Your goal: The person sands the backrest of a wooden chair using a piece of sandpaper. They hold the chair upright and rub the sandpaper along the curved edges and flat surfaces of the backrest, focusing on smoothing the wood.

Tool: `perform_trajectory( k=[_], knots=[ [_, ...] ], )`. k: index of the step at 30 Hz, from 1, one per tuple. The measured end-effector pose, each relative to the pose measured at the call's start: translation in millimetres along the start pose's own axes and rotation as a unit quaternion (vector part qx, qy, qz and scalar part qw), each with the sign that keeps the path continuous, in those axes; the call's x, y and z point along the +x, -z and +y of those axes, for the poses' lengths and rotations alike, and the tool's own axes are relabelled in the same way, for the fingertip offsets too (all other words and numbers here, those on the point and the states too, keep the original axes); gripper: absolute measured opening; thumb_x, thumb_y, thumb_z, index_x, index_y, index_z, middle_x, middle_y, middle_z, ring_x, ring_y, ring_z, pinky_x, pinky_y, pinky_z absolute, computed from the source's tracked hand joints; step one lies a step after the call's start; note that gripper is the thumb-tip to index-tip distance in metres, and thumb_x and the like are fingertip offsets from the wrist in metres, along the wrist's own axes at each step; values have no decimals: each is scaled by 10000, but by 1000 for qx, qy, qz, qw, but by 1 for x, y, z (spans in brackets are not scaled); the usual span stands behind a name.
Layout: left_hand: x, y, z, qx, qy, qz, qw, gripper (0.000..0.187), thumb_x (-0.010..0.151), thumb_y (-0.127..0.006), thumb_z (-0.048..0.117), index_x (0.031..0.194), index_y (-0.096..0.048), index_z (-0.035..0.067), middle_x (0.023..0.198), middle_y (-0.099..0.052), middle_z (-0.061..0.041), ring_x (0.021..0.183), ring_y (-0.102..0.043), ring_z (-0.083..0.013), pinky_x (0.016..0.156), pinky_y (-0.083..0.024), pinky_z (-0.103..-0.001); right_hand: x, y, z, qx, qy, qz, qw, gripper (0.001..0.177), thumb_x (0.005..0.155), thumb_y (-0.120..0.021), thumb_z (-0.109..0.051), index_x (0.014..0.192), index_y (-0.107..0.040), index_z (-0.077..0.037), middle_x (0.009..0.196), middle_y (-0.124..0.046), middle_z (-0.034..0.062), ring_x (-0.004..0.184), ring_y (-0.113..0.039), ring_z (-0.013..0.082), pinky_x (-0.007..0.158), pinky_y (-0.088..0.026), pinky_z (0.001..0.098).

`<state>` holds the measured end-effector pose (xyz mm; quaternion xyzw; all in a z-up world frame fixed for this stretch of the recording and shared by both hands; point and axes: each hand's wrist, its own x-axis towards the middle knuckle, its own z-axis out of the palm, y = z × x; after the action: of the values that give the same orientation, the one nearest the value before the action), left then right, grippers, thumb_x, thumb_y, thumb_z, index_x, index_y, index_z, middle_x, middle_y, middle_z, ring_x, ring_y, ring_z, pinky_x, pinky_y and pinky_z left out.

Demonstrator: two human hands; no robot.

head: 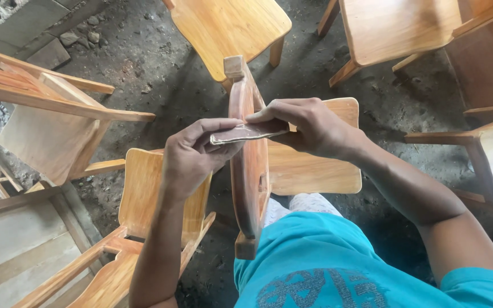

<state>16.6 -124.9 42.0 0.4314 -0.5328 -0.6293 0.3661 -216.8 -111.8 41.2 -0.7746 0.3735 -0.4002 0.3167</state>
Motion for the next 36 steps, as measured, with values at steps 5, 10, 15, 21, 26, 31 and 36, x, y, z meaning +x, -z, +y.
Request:
perform_trajectory(
  k=[5, 10, 15, 21, 26, 31, 36],
  knots=[
    [7, -7, 3, -61, 59, 19, 996, 380, 777, -848, -81, 1132, -740, 0, 1055, -773, -175, 962, -742, -155, 819, -665, -220, 1, 9, 6, 21, -58, -25, 998, 219, 923, -719, 24, 1132, -710, -41, 798, -673, 136, 650, -646, 296, 580, -539, 384],
    [14, -13, -7, -98, 57, 31, 993, 329, 788, -854, -70, 1095, -740, -33, 1011, -785, -212, 954, -757, -179, 799, -654, -249, 6, 14, 9, 40, -93, -44, 994, 139, 931, -714, -4, 1051, -721, -74, 714, -667, 83, 632, -668, 209, 470, -471, 314],
    [18, -12, -8, -80, 88, 27, 993, 274, 829, -832, -51, 1085, -747, 1, 948, -795, -165, 912, -783, -198, 523, -536, -120, 12, 20, 7, 75, -107, -65, 989, 181, 938, -727, -40, 1115, -709, -74, 802, -735, 89, 638, -691, 197, 535, -540, 316],
    [28, -8, 10, 45, 3, 10, 999, 255, 860, -808, -49, 1081, -790, 78, 979, -802, -148, 952, -662, -103, 629, -579, -222, 9, 28, 32, 52, -112, -104, 987, 261, 928, -746, -76, 1178, -679, -36, 799, -720, 116, 656, -714, 242, 553, -573, 346],
    [64, 6, 0, 104, -70, -3, 992, 275, 861, -848, 5, 1095, -789, 137, 1008, -797, -94, 940, -737, -108, 797, -615, -237, 13, 15, 70, -16, -134, -21, 991, 105, 991, -730, -140, 1068, -663, -116, 649, -657, 0, 563, -637, 226, 562, -509, 336],
    [62, 24, -27, 114, -47, 105, 987, 654, 918, -725, 405, 1426, -525, 45, 1482, -577, -151, 1256, -637, -262, 1048, -579, -332, 12, -8, 155, -94, -36, -7, 995, 91, 1044, -722, -118, 1055, -632, -128, 897, -737, 18, 661, -498, 134, 709, -391, 306],
    [12, -14, -55, 61, 57, 40, 996, 958, 813, -763, 353, 1571, -271, 34, 1632, -361, -187, 1487, -401, -294, 1197, -349, -426, 30, -33, 162, -289, 87, -1, 953, 64, 1060, -685, -170, 1004, -658, -183, 816, -708, -61, 553, -464, 137, 738, -378, 315]
  ],
)
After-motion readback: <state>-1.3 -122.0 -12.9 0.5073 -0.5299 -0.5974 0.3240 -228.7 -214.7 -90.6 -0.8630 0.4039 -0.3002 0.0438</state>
